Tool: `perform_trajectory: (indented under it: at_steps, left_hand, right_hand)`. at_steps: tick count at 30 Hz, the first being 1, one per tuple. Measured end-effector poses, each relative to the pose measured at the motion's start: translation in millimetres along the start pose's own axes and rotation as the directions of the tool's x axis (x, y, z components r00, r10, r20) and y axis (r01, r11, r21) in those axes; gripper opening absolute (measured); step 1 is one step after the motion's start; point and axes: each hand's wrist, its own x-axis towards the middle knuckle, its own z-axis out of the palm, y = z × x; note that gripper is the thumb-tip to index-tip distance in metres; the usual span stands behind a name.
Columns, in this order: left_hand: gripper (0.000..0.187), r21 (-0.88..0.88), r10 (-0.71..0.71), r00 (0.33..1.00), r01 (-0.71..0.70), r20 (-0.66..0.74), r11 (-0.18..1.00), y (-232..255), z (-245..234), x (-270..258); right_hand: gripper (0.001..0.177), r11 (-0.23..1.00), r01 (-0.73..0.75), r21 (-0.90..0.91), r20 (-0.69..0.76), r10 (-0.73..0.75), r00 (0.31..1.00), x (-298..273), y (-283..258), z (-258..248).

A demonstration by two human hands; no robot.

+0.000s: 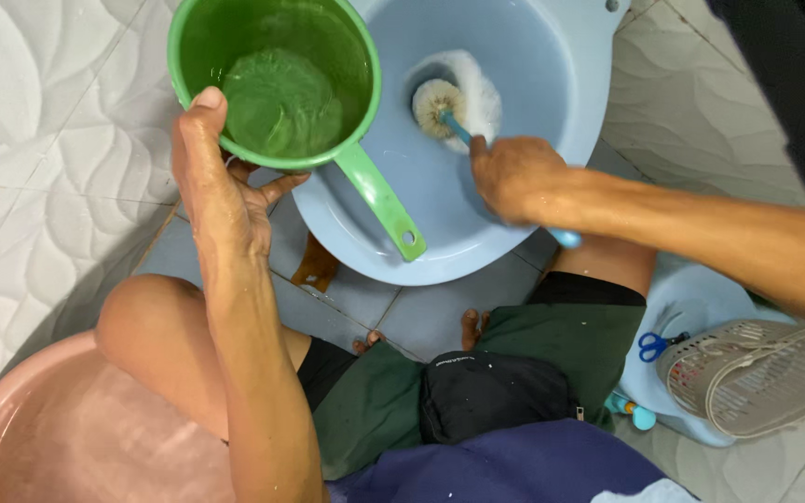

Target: The person scrubs the inside of a light blue plastic basin using a purple brush and a sponge. They then rinse the basin by scooping water from a pink basin with a green cup and pouring it into the blue basin.

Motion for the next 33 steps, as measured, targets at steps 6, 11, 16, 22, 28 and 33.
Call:
perform_trajectory:
  at_steps: [6, 11, 16, 22, 28, 33]
  left_hand:
    - [0.078, -0.021, 0.002, 1.0, -0.002, 0.019, 1.0, -2, -2, 4]
    - [0.077, -0.034, -0.013, 1.0, 0.014, 0.015, 0.999, -14, -1, 3]
    - [0.075, -0.015, 0.001, 0.999, -0.001, -0.054, 1.0, -32, 0, 8]
    - [0.069, -0.003, -0.051, 0.993, 0.051, -0.103, 0.999, -47, -8, 13]
    - [0.061, 0.228, 0.235, 0.972, -0.231, 0.01, 0.946, -49, -1, 3]
    - [0.055, 0.161, 0.154, 0.988, -0.147, -0.027, 0.976, -43, -4, 7]
  right_hand:
    - [0.08, 0.983, 0.037, -0.177, 0.099, -0.019, 0.995, -70, 12, 0]
    - [0.061, 0.998, 0.027, -0.052, -0.091, -0.032, 0.995, -1, 6, 7]
    - [0.07, 0.997, -0.056, -0.061, 0.024, 0.057, 0.998, 28, 4, 18]
    - [0.083, 0.935, -0.008, -0.355, 0.137, 0.061, 0.989, -21, 48, -3]
    - [0.033, 0.986, -0.084, -0.143, 0.033, 0.09, 0.995, 49, 1, 17]
    - [0.055, 0.945, 0.089, -0.316, -0.095, -0.125, 0.988, -26, 13, 17]
